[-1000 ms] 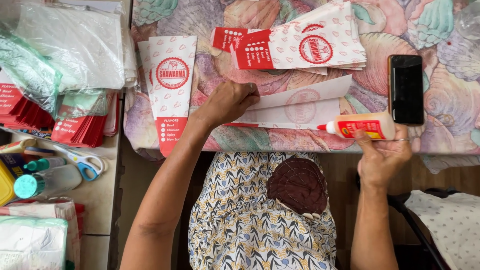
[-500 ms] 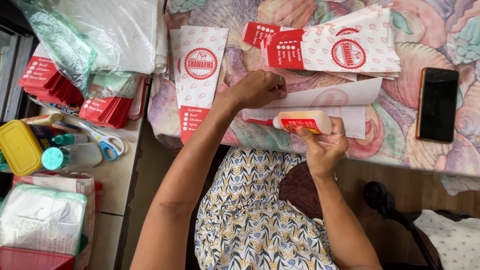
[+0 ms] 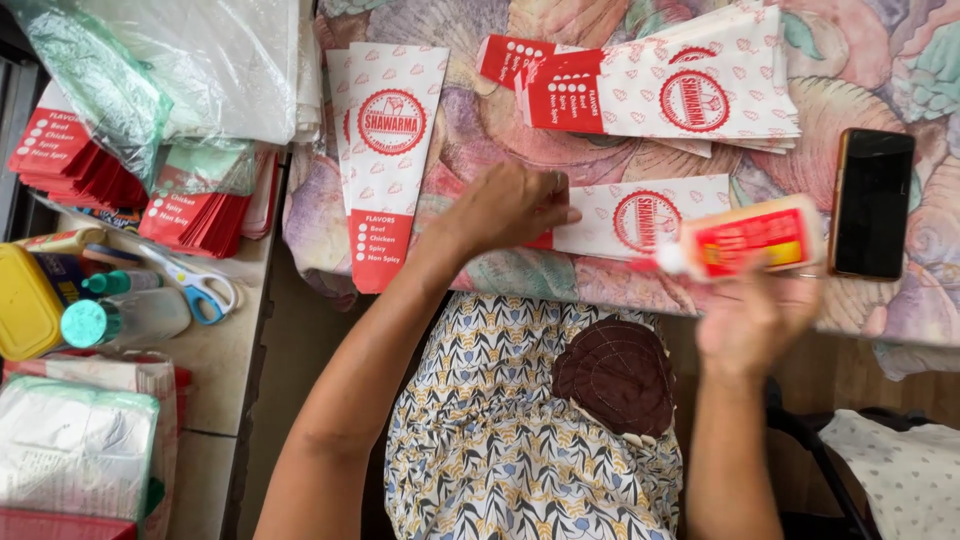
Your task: Arranging, stacking, and applying glue to paper shawarma bags on a table.
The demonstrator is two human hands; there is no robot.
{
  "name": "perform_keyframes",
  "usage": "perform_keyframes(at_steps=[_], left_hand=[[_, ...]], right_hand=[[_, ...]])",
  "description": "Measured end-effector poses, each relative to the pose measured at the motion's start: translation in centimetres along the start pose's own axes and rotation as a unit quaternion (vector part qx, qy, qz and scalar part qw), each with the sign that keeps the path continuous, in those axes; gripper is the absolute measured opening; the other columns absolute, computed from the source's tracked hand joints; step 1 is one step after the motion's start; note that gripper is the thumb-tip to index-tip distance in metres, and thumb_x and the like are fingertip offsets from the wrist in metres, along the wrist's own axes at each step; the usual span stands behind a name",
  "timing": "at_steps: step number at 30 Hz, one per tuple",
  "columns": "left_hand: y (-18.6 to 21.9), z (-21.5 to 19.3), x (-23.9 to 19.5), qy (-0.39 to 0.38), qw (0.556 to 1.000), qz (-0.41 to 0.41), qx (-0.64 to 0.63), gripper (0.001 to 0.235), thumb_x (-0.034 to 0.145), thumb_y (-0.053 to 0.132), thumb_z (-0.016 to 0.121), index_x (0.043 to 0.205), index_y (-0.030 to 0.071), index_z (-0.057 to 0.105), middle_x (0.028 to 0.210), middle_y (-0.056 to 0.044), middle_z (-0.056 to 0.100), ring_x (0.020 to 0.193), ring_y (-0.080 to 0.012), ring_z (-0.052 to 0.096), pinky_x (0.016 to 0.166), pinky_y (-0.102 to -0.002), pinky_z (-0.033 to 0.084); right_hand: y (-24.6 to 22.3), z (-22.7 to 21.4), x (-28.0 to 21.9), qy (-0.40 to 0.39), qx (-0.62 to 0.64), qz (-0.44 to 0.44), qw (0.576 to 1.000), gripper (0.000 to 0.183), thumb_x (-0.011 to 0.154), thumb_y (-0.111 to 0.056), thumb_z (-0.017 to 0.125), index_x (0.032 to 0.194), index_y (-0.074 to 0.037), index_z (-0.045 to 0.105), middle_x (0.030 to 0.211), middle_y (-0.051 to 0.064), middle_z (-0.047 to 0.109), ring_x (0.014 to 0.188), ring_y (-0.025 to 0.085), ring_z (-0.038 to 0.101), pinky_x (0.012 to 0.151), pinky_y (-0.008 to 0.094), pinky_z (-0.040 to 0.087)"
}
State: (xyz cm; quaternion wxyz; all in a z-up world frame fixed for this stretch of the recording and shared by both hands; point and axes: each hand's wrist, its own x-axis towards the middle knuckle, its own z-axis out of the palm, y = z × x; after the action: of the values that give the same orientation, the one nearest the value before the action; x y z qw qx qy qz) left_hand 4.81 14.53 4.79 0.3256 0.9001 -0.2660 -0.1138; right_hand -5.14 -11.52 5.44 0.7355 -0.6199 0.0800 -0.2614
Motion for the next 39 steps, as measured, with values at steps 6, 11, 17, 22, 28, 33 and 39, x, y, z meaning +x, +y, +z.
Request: perform_keyframes(at_steps=[6,11,17,22,28,33,39], left_hand=[[1.6,4.0,-2.6,0.181,0.975,0.087,0.093,0.017,0.101,0.013,0.065,0.112,0.004,0.076,0.11,-0.011,0.076,0.053,-0.0098,0.065,0.031,-0.023,0.036],[2.5,4.7,-3.3,0.176,0.963,0.075,0.192,0.025,0.104,0.017,0.056,0.124,0.014,0.071,0.118,-0.012,0.068,0.094,-0.0271,0.067,0.049,-0.035,0.053],[2.0,6.1,-3.4,0.197,0.964,0.07,0.164,0.027,0.1,0.028,0.062,0.121,0.016,0.073,0.12,-0.012,0.066,0.115,-0.0349,0.064,0.086,-0.049,0.057],[2.5,5.8,-3.3,0.199,0.966,0.049,0.157,0.021,0.096,0.03,0.069,0.109,0.017,0.079,0.118,-0.009,0.066,0.123,-0.0344,0.061,0.101,-0.051,0.052],[1.4,6.9,-3.1,0.219,0.963,0.061,0.143,0.026,0.096,0.03,0.068,0.119,0.02,0.076,0.122,-0.007,0.063,0.125,-0.0327,0.058,0.102,-0.049,0.048],[1.4,7.4,-3.2,0.206,0.968,0.044,0.14,0.03,0.098,0.031,0.065,0.126,0.024,0.072,0.133,-0.007,0.059,0.132,-0.0301,0.052,0.106,-0.048,0.043],[3.2,6.6,-4.7,0.16,0.978,0.012,0.133,0.04,0.107,0.02,0.047,0.146,0.021,0.057,0.154,-0.011,0.052,0.148,-0.0331,0.039,0.119,-0.053,0.03]], right_hand=[[3.1,-12.0,6.1,0.044,-0.225,0.061,0.971,0.029,0.107,-0.007,0.074,0.129,-0.008,0.056,0.097,0.016,0.071,0.083,0.01,0.069,0.074,0.023,0.058],[0.7,-10.9,5.3,-0.069,-0.533,-0.205,0.818,0.031,0.105,0.003,0.078,0.135,0.012,0.075,0.109,0.022,0.067,0.093,0.029,0.06,0.08,0.042,0.05],[0.9,-1.1,-1.3,-0.216,-0.566,-0.338,0.721,0.038,0.109,-0.021,0.057,0.137,0.004,0.065,0.13,0.028,0.062,0.126,0.048,0.054,0.11,0.059,0.04],[2.4,-1.0,-4.3,-0.353,-0.561,-0.24,0.709,0.085,0.1,-0.064,0.04,0.161,-0.006,0.031,0.169,0.018,0.026,0.155,0.04,0.018,0.125,0.06,0.004],[-0.9,-5.3,-2.3,-0.255,-0.699,-0.206,0.636,0.076,0.105,-0.049,0.053,0.15,0.012,0.053,0.167,0.028,0.037,0.156,0.049,0.02,0.128,0.058,0.004],[0.3,-3.3,0.2,-0.27,-0.629,-0.26,0.681,0.056,0.112,-0.036,0.044,0.144,0.007,0.06,0.167,0.025,0.032,0.155,0.043,0.022,0.127,0.053,0.018],[3.3,0.4,2.8,-0.423,-0.598,-0.137,0.667,0.078,0.106,-0.061,0.018,0.165,-0.009,0.018,0.172,0.016,0.011,0.157,0.037,0.01,0.125,0.058,0.004]])
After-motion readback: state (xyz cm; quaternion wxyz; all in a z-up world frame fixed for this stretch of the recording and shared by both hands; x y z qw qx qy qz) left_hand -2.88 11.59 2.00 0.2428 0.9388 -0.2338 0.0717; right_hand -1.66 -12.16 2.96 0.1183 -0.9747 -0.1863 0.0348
